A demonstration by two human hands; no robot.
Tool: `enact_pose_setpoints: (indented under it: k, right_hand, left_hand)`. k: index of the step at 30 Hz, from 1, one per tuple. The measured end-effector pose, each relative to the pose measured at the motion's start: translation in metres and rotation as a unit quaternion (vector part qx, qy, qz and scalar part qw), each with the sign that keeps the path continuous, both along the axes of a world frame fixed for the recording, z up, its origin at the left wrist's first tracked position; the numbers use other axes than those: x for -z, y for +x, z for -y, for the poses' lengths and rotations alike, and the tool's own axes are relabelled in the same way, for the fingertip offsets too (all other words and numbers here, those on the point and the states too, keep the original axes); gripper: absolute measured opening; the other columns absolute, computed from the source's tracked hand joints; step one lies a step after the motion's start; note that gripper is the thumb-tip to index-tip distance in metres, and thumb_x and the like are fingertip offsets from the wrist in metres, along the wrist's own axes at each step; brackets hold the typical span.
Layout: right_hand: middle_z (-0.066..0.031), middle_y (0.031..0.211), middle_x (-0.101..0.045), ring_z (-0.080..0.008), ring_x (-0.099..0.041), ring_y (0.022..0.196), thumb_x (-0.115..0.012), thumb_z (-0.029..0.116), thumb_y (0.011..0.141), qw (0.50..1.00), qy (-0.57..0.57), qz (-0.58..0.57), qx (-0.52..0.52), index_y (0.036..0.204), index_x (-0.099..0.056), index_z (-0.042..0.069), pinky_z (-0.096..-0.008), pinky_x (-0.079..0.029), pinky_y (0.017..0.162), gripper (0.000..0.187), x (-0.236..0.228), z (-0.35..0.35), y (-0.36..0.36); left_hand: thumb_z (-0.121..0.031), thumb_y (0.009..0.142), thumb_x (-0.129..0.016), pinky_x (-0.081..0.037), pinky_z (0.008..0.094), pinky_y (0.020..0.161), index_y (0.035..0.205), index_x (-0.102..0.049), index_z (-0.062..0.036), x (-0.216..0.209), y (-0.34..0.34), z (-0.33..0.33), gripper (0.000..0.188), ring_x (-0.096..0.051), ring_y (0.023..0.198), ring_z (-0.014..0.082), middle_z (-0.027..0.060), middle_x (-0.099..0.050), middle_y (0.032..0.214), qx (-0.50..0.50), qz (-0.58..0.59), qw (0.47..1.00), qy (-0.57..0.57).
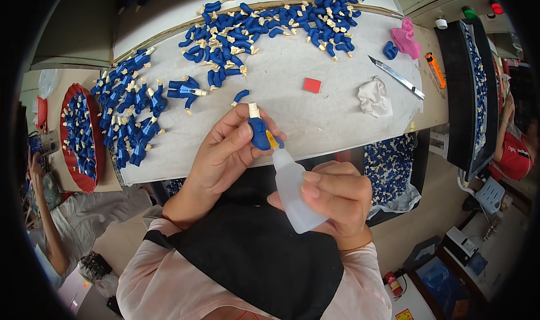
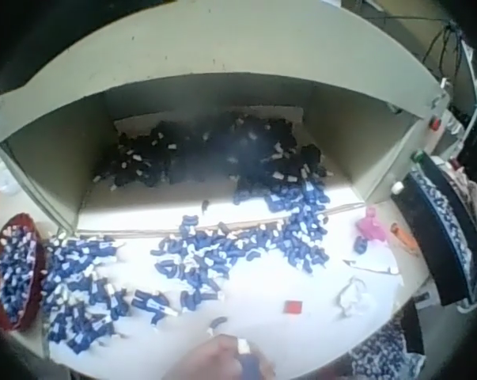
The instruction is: The person assembles small figurines by applying glue from a glue bottle to blue figurine bodies and attaching tan figurine heads to them.
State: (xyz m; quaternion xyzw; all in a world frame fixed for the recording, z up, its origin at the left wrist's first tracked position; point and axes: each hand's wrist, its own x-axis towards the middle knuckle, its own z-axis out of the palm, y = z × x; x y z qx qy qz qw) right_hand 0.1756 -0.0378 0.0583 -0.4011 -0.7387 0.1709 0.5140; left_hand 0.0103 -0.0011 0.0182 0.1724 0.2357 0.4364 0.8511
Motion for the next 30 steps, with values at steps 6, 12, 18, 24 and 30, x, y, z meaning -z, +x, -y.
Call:
enact_pose_setpoints:
  k: [6, 12, 18, 24, 30]
  right_hand:
    - [-0.0067, 0.08, -0.044, -0.0127, -0.048, 0.055, -0.077, 0.01, 0.058, 1.0, 0.001, -0.005, -0.019, 0.091, -0.05, 0.004, -0.0223, -0.045, 0.049, 0.044, -0.0005, -0.0016, -0.001]
    - [-0.0078, 0.08, -0.044, -0.0128, -0.048, 0.056, -0.078, 0.011, 0.057, 1.0, 0.0, -0.011, -0.01, 0.09, -0.05, 0.003, -0.0226, -0.044, 0.049, 0.044, 0.0008, -0.0015, -0.0017]
    - [-0.0075, 0.079, -0.044, -0.0129, -0.05, 0.056, -0.078, 0.012, 0.057, 0.999, -0.006, -0.032, -0.013, 0.09, -0.051, 0.003, -0.0225, -0.045, 0.05, 0.044, 0.0014, -0.0023, -0.0026]
    - [-0.0069, 0.079, -0.044, -0.0123, -0.049, 0.056, -0.078, 0.014, 0.057, 0.999, -0.006, -0.039, 0.002, 0.09, -0.051, 0.004, -0.022, -0.044, 0.05, 0.044, 0.0035, -0.0008, -0.0021]
    - [-0.0061, 0.078, -0.044, -0.0119, -0.048, 0.056, -0.078, 0.016, 0.058, 0.999, 0.001, -0.041, 0.018, 0.089, -0.05, 0.005, -0.0216, -0.044, 0.05, 0.043, 0.0027, -0.001, -0.0022]
  left_hand:
    - [-0.015, 0.085, -0.048, -0.042, 0.034, 0.087, 0.107, -0.046, -0.0037, 0.0004, -0.0003, -0.0019, 0.024, -0.05, 0.103, 0.0265, 0.0122, -0.052, 0.101, -0.028, -0.016, 0.999, 0.021]
    - [-0.016, 0.086, -0.046, -0.043, 0.0335, 0.085, 0.109, -0.046, -0.0032, -0.0014, 0.0004, -0.0024, 0.026, -0.051, 0.101, 0.0263, 0.0123, -0.052, 0.1, -0.029, -0.023, 0.999, 0.015]
    - [-0.021, 0.089, -0.04, -0.046, 0.03, 0.077, 0.11, -0.045, -0.0026, -0.001, 0.001, -0.0014, 0.029, -0.055, 0.093, 0.0239, 0.0117, -0.054, 0.096, 0.024, -0.012, 1.0, 0.001]
    - [-0.021, 0.089, -0.039, -0.047, 0.0299, 0.075, 0.112, -0.044, -0.0029, 0.0041, 0.0023, 0.0006, 0.029, -0.057, 0.09, 0.0234, 0.0123, -0.055, 0.094, 0.043, -0.02, 0.999, -0.017]
    - [-0.02, 0.089, -0.04, -0.047, 0.0306, 0.076, 0.112, -0.044, -0.0021, 0.0043, 0.0028, 0.0012, 0.029, -0.057, 0.089, 0.0236, 0.0127, -0.055, 0.094, 0.036, -0.018, 0.999, -0.024]
